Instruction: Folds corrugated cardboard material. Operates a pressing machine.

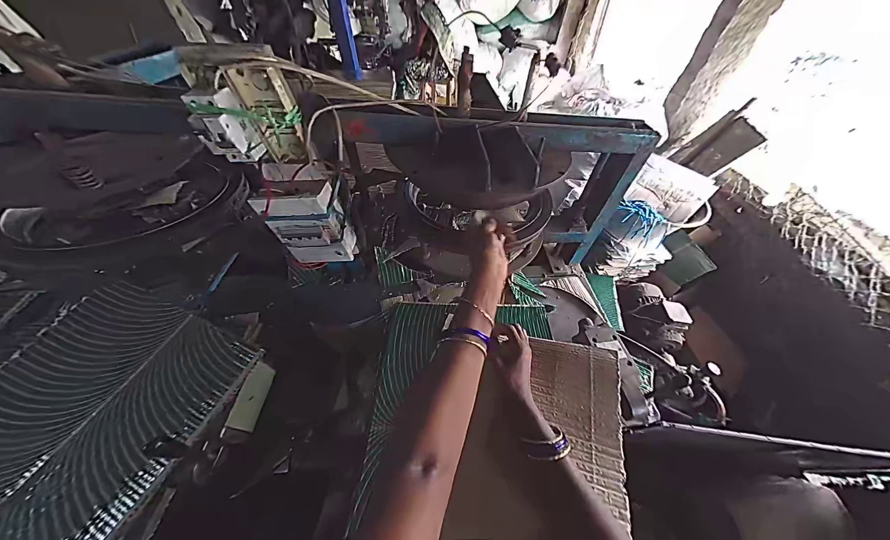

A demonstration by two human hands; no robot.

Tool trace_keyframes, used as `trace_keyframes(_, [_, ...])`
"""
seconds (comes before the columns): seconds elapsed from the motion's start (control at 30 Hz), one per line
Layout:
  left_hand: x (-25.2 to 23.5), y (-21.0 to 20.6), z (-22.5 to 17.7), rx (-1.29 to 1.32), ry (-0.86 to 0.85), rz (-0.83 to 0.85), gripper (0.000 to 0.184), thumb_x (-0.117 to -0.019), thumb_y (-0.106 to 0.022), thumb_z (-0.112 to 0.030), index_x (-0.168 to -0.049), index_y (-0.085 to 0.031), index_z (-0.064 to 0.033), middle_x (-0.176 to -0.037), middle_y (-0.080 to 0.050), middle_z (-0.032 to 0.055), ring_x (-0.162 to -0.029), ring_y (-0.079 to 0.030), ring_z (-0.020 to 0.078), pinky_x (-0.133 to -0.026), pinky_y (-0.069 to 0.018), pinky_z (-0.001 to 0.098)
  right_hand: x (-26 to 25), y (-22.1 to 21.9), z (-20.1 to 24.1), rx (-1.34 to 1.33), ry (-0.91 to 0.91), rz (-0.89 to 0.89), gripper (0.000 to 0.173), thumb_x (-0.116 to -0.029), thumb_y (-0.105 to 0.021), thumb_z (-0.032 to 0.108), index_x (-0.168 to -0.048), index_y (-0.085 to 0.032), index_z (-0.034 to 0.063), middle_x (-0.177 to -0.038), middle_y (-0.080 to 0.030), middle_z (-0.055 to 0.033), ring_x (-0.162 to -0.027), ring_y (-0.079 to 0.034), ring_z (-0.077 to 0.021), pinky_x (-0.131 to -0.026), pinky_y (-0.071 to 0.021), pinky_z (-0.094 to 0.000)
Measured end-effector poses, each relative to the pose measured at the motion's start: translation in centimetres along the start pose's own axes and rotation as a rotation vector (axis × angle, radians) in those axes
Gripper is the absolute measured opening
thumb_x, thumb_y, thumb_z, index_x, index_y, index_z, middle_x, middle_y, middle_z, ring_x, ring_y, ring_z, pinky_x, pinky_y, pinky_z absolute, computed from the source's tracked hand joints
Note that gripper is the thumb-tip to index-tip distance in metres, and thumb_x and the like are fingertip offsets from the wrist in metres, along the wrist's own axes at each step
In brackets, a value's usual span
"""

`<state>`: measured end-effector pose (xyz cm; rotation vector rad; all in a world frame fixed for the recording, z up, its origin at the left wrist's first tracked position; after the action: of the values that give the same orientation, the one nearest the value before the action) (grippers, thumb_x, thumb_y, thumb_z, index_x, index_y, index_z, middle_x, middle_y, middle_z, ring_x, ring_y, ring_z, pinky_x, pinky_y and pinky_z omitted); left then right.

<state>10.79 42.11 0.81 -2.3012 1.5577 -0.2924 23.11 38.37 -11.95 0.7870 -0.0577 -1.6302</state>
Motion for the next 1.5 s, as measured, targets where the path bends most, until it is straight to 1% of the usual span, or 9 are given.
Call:
trace_keyframes(0.37, [2.0,-5.7,-0.7,0.209,0.089,0.142,0.039,-0.1088,-0.047,-0.016,-0.148,-0.042,-0.0126,-0.139,-0.054,0.0070,-0.119,-0.058,0.0156,-0.099,-0.0503,0.0300,0.1,0.8,0.5,-0.027,0.000,-0.008,0.027,-0.0909,-0.062,0.013,-0.109,-0.073,-0.0042,-0.106,-0.071,-0.0223,-0.105,-0.067,-0.0387,-0.099,-0.0489,-0.0553])
trace_keyframes(0.57, [0.4,-3.1,0.2,0.045,0.124,0.113,0.044,-0.1071,-0.054,-0.027,-0.147,-0.045,-0.0104,-0.138,-0.057,0.0116,-0.117,-0.062,0.0200,-0.099,-0.0524,0.0342,0.2,1.4,-2.0,-0.300,-0.059,-0.106,0.027,-0.0913,-0.061,0.008,-0.113,-0.071,-0.0054,-0.106,-0.072,-0.0176,-0.098,-0.069,-0.0231,-0.088,-0.0565,-0.0376])
trace_keyframes(0.8, [2.2,4.3,3.4,-0.129,0.082,-0.005,0.027,-0.0990,-0.065,-0.009,-0.121,-0.061,0.0059,-0.100,-0.068,0.0157,-0.085,-0.068,0.0186,-0.077,-0.0587,0.0331,-2.7,4.6,1.3,-0.988,-0.452,-0.011,0.044,-0.1108,-0.038,0.028,-0.127,-0.063,-0.0039,-0.115,-0.072,-0.0145,-0.105,-0.070,-0.0214,-0.088,-0.0588,-0.0384])
trace_keyframes(1.0, [3.9,6.3,6.8,-0.197,0.148,-0.015,0.022,-0.1012,-0.062,-0.011,-0.115,-0.063,0.0054,-0.102,-0.064,0.0127,-0.089,-0.061,0.0155,-0.077,-0.0528,0.0294,-3.0,3.9,4.3,-0.972,-0.473,-0.142,0.013,-0.0997,-0.061,0.001,-0.092,-0.069,-0.0039,-0.081,-0.071,-0.0067,-0.073,-0.066,-0.0106,-0.069,-0.0565,-0.0272])
trace_keyframes(1.13, [3.4,6.7,5.2,-0.359,0.094,0.016,0.028,-0.0982,-0.068,-0.019,-0.113,-0.062,0.0035,-0.091,-0.067,0.0090,-0.079,-0.064,0.0121,-0.072,-0.0540,0.0285,-4.2,4.6,5.7,-0.677,-0.329,-0.207,0.008,-0.0960,-0.064,0.003,-0.090,-0.067,-0.0015,-0.072,-0.065,-0.0035,-0.064,-0.061,-0.0082,-0.063,-0.0544,-0.0261])
trace_keyframes(1.23, [4.0,6.4,5.7,-0.581,-0.011,0.215,0.052,-0.1031,-0.059,-0.033,-0.138,-0.050,0.0050,-0.123,-0.066,0.0163,-0.111,-0.065,0.0193,-0.096,-0.0541,0.0362,-7.1,7.9,4.6,-0.438,-0.292,-0.411,0.017,-0.0982,-0.064,0.016,-0.098,-0.067,-0.0008,-0.073,-0.063,-0.0080,-0.058,-0.058,-0.0159,-0.054,-0.0502,-0.0360])
trace_keyframes(1.3, [5.9,7.0,7.6,-1.036,-0.187,0.410,0.061,-0.1018,-0.054,-0.045,-0.143,-0.053,0.0010,-0.142,-0.057,0.0174,-0.136,-0.051,0.0286,-0.116,-0.0392,0.0475,-9.0,10.6,3.9,-0.252,-0.290,-0.505,0.026,-0.1021,-0.058,0.025,-0.107,-0.063,0.0002,-0.083,-0.062,-0.0154,-0.069,-0.059,-0.0271,-0.062,-0.0501,-0.0485])
trace_keyframes(1.4, [8.2,9.5,12.0,-1.527,-0.454,0.497,0.068,-0.1002,-0.041,-0.062,-0.147,-0.054,-0.0143,-0.155,-0.047,0.0130,-0.144,-0.042,0.0346,-0.116,-0.0315,0.0597,-11.9,11.1,5.2,-0.128,-0.199,-0.495,0.024,-0.1057,-0.054,0.026,-0.110,-0.060,0.0035,-0.091,-0.064,-0.0151,-0.076,-0.065,-0.0267,-0.066,-0.0554,-0.0443])
trace_keyframes(1.5, [8.3,10.0,12.8,-1.584,-0.500,0.477,0.067,-0.1001,-0.038,-0.063,-0.145,-0.056,-0.0170,-0.156,-0.047,0.0092,-0.144,-0.043,0.0324,-0.114,-0.0324,0.0594,-15.0,10.1,7.6,-0.049,-0.270,-0.422,0.026,-0.1037,-0.059,0.019,-0.124,-0.066,0.0043,-0.116,-0.070,-0.0196,-0.108,-0.067,-0.0364,-0.092,-0.0543,-0.0521])
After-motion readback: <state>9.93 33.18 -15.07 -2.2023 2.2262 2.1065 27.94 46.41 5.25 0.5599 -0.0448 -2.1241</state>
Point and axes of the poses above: each hand's wrist, its own x-axis away from the middle knuckle, its own y-axis out of the back of the hand, z = x × y, the point moved 10 cm from there along -x, towards the middle knuckle
